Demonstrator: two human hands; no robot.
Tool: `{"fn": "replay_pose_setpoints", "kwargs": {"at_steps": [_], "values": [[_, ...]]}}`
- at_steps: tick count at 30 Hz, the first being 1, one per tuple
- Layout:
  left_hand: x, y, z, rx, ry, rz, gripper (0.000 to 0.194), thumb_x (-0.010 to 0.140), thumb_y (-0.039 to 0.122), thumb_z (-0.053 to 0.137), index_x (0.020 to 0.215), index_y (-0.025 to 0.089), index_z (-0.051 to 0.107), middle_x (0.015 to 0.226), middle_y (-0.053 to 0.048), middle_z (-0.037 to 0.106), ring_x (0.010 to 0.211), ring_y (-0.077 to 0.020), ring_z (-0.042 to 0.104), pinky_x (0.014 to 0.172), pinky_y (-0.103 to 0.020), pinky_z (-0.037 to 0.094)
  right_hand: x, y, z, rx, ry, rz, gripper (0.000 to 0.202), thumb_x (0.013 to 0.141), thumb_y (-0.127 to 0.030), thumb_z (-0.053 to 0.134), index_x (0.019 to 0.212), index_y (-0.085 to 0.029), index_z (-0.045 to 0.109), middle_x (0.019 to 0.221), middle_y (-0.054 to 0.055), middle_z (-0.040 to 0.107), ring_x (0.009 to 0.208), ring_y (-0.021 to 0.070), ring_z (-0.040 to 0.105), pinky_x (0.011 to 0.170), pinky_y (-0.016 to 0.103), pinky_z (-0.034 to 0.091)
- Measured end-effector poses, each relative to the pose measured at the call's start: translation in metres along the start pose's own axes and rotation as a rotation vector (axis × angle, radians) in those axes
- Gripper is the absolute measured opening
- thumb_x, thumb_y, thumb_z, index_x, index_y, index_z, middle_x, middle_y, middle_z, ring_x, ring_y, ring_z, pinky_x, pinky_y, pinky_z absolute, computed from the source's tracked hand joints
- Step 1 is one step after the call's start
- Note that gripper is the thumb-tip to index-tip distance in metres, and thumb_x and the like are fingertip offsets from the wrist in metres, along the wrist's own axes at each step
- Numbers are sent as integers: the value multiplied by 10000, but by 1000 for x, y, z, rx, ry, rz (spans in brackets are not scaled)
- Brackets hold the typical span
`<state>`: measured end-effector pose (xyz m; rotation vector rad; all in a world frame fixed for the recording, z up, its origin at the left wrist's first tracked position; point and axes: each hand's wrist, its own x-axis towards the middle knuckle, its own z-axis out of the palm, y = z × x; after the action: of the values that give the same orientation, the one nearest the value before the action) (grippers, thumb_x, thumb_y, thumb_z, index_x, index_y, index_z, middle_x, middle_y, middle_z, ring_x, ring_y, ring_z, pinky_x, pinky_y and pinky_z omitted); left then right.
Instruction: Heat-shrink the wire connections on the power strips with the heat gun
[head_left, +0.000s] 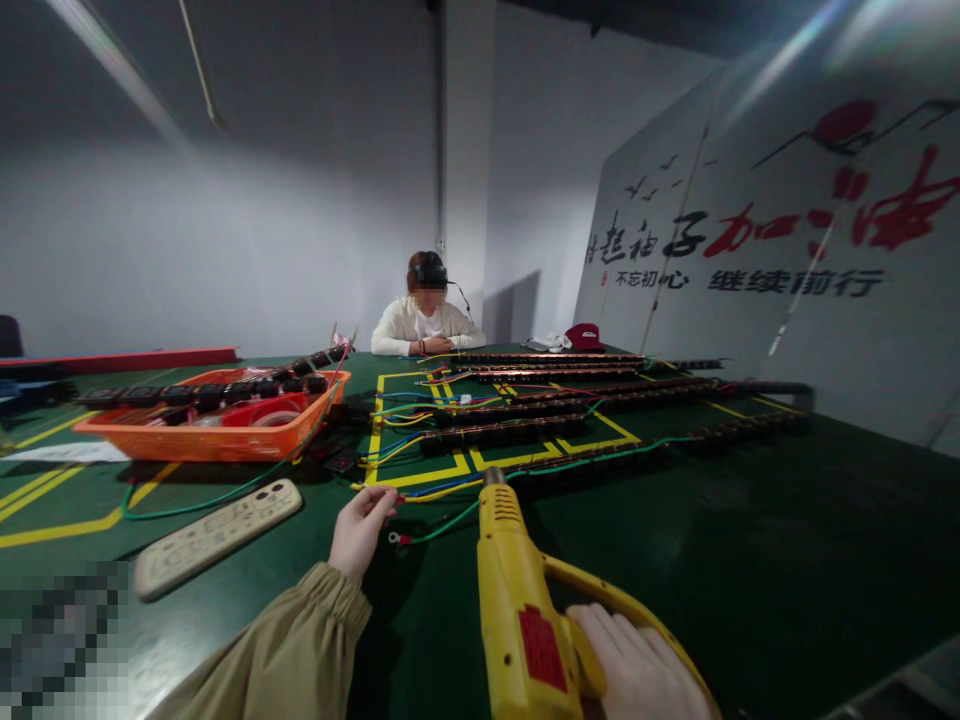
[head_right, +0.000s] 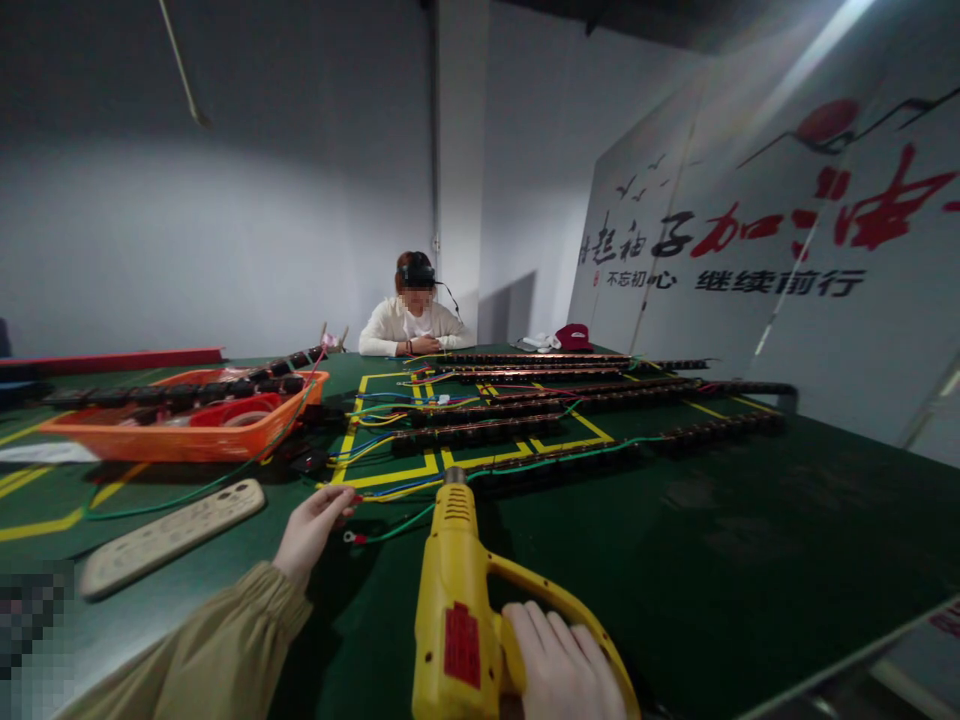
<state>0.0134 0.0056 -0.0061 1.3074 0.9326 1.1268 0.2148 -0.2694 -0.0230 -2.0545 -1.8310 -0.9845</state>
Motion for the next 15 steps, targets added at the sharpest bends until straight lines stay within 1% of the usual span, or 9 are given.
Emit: {"fn": "replay_pose_setpoints", "kwargs": {"at_steps": [2, 5, 7, 10, 15], "values": [[1, -2, 0, 8, 0, 18, 568, 496, 592, 735, 809, 124, 656, 778, -89, 706, 636, -168, 616, 549, -247, 435, -1, 2, 1, -11, 5, 7, 438, 655, -183, 513, 1082, -215, 609, 1002, -3, 688, 848, 171, 648, 751, 270, 418], [2, -4, 0, 18, -10, 37, 571, 516, 607, 720, 812, 123, 655, 778, -81, 701, 631, -161, 616, 546, -241, 433, -2, 3, 1, -17, -23, 21, 434, 668, -227, 528, 1093, -205, 609, 1010, 13, 686, 851, 187, 648, 747, 280, 424], [2, -4, 0, 13, -16, 37, 562, 524, 603, 721, 812, 125, 654, 773, -72, 698, 624, -151, 611, 546, -236, 431, -2, 5, 1, -28, -41, 4, 442, 667, -224, 521, 1099, -210, 610, 1012, 8, 686, 844, 184, 650, 739, 279, 428], [2, -2, 1, -23, -20, 37, 553, 511, 590, 737, 800, 127, 648, 750, -59, 693, 613, -138, 600, 553, -233, 435, -2, 6, 2, -50, -28, -36, 456, 657, -208, 501, 1100, -198, 608, 1003, 7, 689, 840, 178, 652, 738, 278, 433], [1, 2, 4, -76, -19, 38, 570, 458, 590, 758, 759, 120, 645, 713, -59, 676, 680, -163, 608, 579, -243, 453, -2, 1, 1, -45, -21, -68, 431, 670, -187, 505, 1089, -208, 603, 986, -12, 692, 829, 173, 653, 723, 285, 446]]}}
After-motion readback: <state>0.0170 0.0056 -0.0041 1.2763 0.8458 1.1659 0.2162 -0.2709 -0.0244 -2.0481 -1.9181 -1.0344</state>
